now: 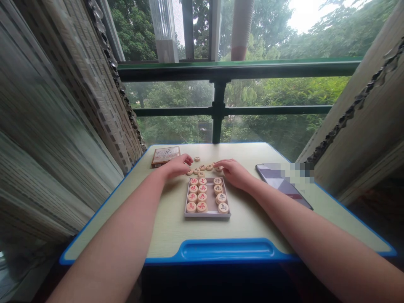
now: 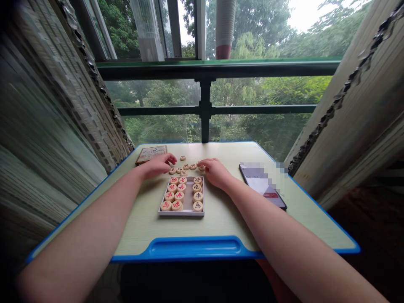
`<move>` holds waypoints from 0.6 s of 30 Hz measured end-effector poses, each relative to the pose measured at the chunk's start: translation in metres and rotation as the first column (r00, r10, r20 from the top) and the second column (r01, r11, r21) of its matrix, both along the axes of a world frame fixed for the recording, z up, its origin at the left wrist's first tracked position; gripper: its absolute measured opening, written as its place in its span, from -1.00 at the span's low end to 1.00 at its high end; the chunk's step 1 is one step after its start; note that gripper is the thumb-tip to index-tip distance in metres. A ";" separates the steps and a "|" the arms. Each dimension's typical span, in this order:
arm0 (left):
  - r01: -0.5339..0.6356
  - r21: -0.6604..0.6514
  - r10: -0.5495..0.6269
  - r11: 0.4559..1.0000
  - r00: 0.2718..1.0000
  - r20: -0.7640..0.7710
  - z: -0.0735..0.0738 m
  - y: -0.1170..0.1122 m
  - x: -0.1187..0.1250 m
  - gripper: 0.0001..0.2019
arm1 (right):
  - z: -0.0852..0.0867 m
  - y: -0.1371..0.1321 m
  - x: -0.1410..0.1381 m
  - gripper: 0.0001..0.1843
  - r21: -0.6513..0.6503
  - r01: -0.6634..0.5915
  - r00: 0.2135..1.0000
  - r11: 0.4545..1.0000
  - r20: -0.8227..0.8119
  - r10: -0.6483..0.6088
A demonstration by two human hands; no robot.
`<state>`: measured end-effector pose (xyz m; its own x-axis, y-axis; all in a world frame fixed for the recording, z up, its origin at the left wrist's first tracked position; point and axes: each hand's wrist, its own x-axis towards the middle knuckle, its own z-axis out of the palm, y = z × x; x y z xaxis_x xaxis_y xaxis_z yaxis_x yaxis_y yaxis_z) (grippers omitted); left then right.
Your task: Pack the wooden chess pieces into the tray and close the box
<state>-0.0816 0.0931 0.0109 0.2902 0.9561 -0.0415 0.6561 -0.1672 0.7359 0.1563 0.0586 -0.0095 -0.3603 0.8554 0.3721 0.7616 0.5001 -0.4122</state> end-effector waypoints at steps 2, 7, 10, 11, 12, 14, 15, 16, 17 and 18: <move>0.004 -0.010 -0.004 1.000 1.000 -0.022 -0.002 0.000 0.000 -0.50 | 0.001 -0.001 0.000 -0.51 -0.002 -0.016 1.000 1.000 -0.007 0.016; 0.044 0.187 -0.022 0.981 0.993 -0.117 -0.008 0.001 0.010 -0.38 | 0.003 -0.003 -0.003 -0.51 0.026 -0.011 0.999 1.000 -0.031 0.011; 0.154 0.212 -0.102 0.965 0.966 -0.237 -0.011 0.002 0.017 -0.33 | 0.004 -0.003 -0.004 -0.50 0.029 0.017 0.997 0.999 -0.078 -0.015; 0.173 0.204 -0.115 0.964 0.957 -0.267 -0.012 0.002 0.019 -0.32 | 0.004 -0.003 -0.003 -0.50 0.024 0.024 0.996 0.999 -0.087 -0.022; 0.179 0.199 -0.117 0.964 0.950 -0.289 -0.012 0.002 0.020 -0.33 | 0.005 -0.003 -0.003 -0.51 0.017 0.028 0.996 0.999 -0.090 -0.027; 0.175 0.218 -0.102 0.960 0.946 -0.309 -0.012 0.002 0.021 -0.38 | 0.005 -0.003 -0.002 -0.53 0.007 0.025 0.996 1.000 -0.091 -0.024; 0.172 0.240 -0.093 0.955 0.947 -0.309 -0.011 0.002 0.021 -0.41 | 0.005 -0.003 -0.002 -0.55 0.006 0.019 0.996 1.000 -0.089 -0.019; 0.171 0.262 -0.087 0.950 0.949 -0.303 -0.010 0.002 0.021 -0.45 | 0.005 -0.004 -0.002 -0.56 0.008 0.014 0.996 1.000 -0.087 -0.013; 0.174 0.283 -0.087 0.943 0.952 -0.295 -0.009 0.002 0.021 -0.48 | 0.005 -0.004 -0.003 -0.58 0.012 0.009 0.996 1.000 -0.084 -0.008; 0.176 0.301 -0.088 0.937 0.954 -0.286 -0.008 0.001 0.021 -0.52 | 0.005 -0.004 -0.003 -0.60 0.016 0.003 0.997 1.000 -0.082 -0.002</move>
